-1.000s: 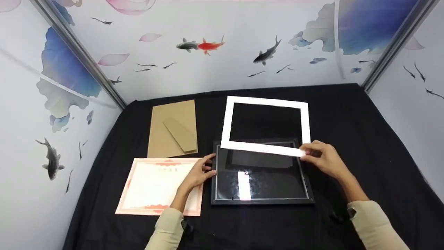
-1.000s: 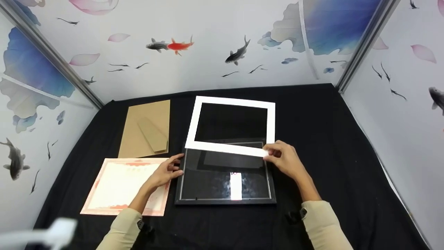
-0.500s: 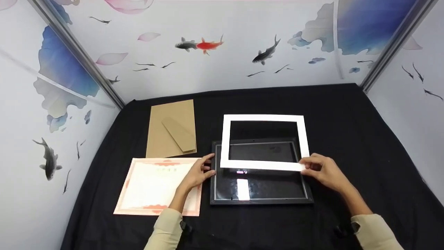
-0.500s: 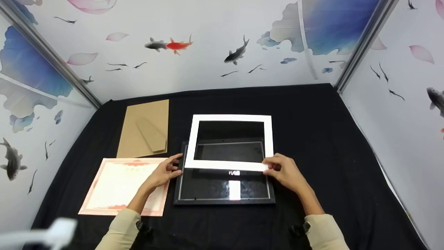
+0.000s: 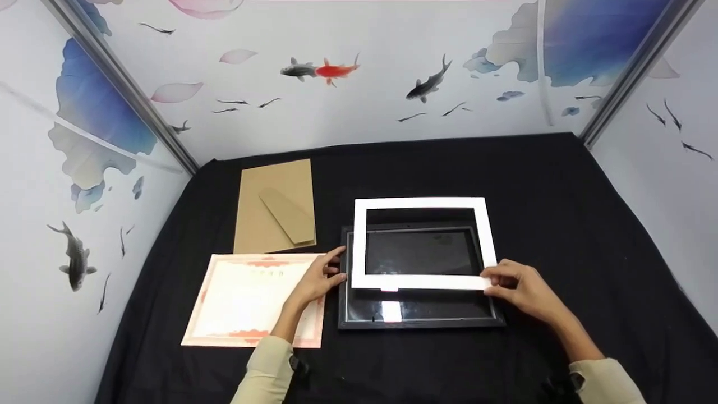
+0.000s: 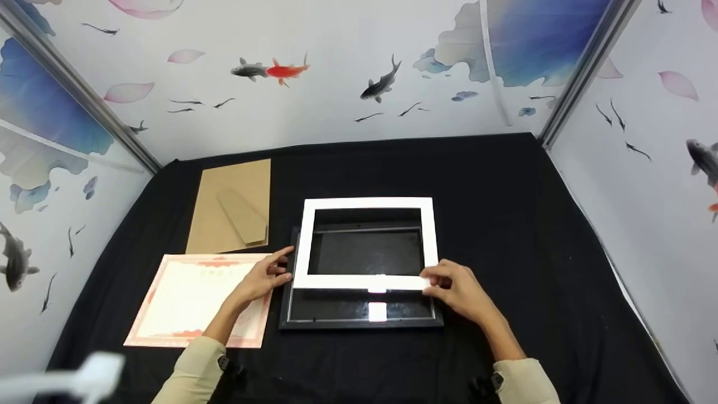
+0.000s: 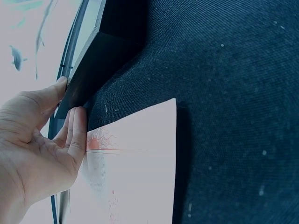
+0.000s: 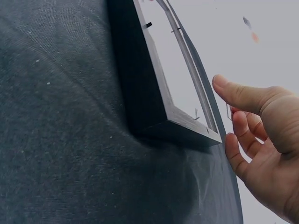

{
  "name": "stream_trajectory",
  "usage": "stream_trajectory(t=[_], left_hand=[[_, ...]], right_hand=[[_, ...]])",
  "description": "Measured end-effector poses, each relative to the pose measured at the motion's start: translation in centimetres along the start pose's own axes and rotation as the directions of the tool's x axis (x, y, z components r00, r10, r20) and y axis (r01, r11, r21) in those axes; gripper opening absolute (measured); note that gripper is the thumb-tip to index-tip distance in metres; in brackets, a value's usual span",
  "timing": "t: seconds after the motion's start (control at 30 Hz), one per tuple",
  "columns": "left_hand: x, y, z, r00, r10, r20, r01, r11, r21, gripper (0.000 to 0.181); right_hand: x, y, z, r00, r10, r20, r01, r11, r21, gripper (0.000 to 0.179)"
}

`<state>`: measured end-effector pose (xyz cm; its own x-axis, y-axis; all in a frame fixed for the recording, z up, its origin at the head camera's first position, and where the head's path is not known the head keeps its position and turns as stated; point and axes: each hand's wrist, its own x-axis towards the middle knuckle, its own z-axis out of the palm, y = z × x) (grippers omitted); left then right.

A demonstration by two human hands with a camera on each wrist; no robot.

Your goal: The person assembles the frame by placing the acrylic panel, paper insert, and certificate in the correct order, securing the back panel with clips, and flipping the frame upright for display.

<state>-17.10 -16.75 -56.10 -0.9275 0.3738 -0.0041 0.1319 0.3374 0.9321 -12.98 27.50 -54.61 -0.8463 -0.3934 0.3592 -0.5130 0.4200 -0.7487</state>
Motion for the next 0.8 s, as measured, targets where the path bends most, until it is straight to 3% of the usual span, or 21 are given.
stream_trajectory(t=[0.2, 0.4, 0.8], left_hand=[[-0.4, 1.0, -0.1, 1.000, -0.021, 0.001, 0.021, 1.000, 0.020, 0.058], [-0.3, 1.1, -0.1, 1.000, -0.004, 0.006, 0.004, 0.999, 0.039, 0.058], [-0.3, 0.8, 0.0, 1.000, 0.002, -0.012, -0.001, 1.000, 0.020, 0.058]], right_hand=[[-0.5, 0.2, 0.2, 1.000, 0.016, 0.026, -0.015, 1.000, -0.007, 0.028], [-1.4, 2.1, 0.7, 0.997, 0.029, 0.069, -0.029, 1.000, 0.000, 0.028], [-1.8, 2.5, 1.1, 0.994, 0.045, 0.095, -0.047, 0.999, 0.016, 0.028]])
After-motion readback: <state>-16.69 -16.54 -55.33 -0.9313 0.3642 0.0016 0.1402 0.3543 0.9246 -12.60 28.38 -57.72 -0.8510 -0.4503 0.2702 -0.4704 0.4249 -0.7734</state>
